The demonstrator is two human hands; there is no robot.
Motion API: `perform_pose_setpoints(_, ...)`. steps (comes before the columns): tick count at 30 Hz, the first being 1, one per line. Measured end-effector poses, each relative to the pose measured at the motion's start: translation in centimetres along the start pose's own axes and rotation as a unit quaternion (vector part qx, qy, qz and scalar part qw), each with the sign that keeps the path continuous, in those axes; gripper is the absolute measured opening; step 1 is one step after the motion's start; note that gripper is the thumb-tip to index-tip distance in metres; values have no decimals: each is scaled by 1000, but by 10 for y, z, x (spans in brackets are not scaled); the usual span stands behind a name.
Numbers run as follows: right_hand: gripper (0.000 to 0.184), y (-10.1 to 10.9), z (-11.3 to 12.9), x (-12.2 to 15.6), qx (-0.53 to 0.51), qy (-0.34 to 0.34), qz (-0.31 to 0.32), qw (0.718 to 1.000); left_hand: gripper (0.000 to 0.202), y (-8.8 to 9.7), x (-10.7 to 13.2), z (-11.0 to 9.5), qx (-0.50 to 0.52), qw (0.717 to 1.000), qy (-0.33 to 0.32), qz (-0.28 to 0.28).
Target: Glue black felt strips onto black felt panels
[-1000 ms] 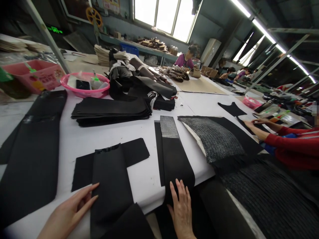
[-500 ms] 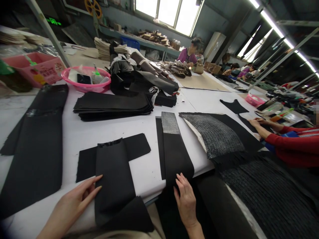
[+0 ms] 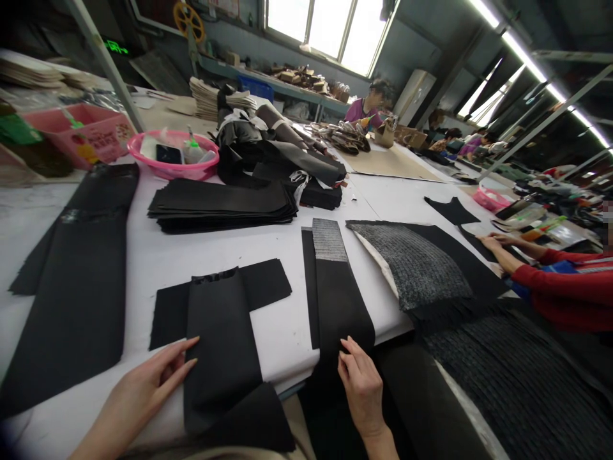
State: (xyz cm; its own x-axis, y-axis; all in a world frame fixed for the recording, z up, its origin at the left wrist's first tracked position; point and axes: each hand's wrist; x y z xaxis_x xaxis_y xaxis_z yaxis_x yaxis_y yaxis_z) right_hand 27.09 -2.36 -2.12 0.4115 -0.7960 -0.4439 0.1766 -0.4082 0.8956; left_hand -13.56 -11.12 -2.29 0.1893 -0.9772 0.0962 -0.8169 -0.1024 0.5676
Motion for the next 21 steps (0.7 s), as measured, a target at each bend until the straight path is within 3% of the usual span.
perform_pose_setpoints(8, 12, 4, -1, -7, 9, -6, 32, 999, 47, 2, 1, -3, 30, 999, 26, 6)
perform_pose_setpoints(14, 5, 34, -15, -32, -15, -23, 60, 998, 52, 5, 2, -1, 97, 994, 55, -8)
perform_pose_setpoints(16, 4, 49, -19, -45, -30, -34, 57, 997, 52, 4, 1, -14, 129, 989, 66, -38)
perform_pose_setpoints(18, 6, 63, -21, -60, -50, -48, 61, 996, 49, 0, -3, -39, 192, 978, 78, -21)
perform_pose_setpoints(21, 9, 79, -16, -82, -85, -61, 79, 991, 40, -15, -15, -87, 310, 938, 61, 139)
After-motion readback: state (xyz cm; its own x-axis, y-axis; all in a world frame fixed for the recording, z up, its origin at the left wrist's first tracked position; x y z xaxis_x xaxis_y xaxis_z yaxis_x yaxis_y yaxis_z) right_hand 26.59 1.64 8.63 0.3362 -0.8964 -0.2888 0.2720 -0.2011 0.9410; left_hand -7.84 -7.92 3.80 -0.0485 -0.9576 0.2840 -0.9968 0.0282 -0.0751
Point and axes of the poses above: each hand's wrist, its own x-axis away from the middle knuckle, its own y-axis out of the back of the hand, z = x × y, and after that the axes turned 13 degrees about x, right-handed
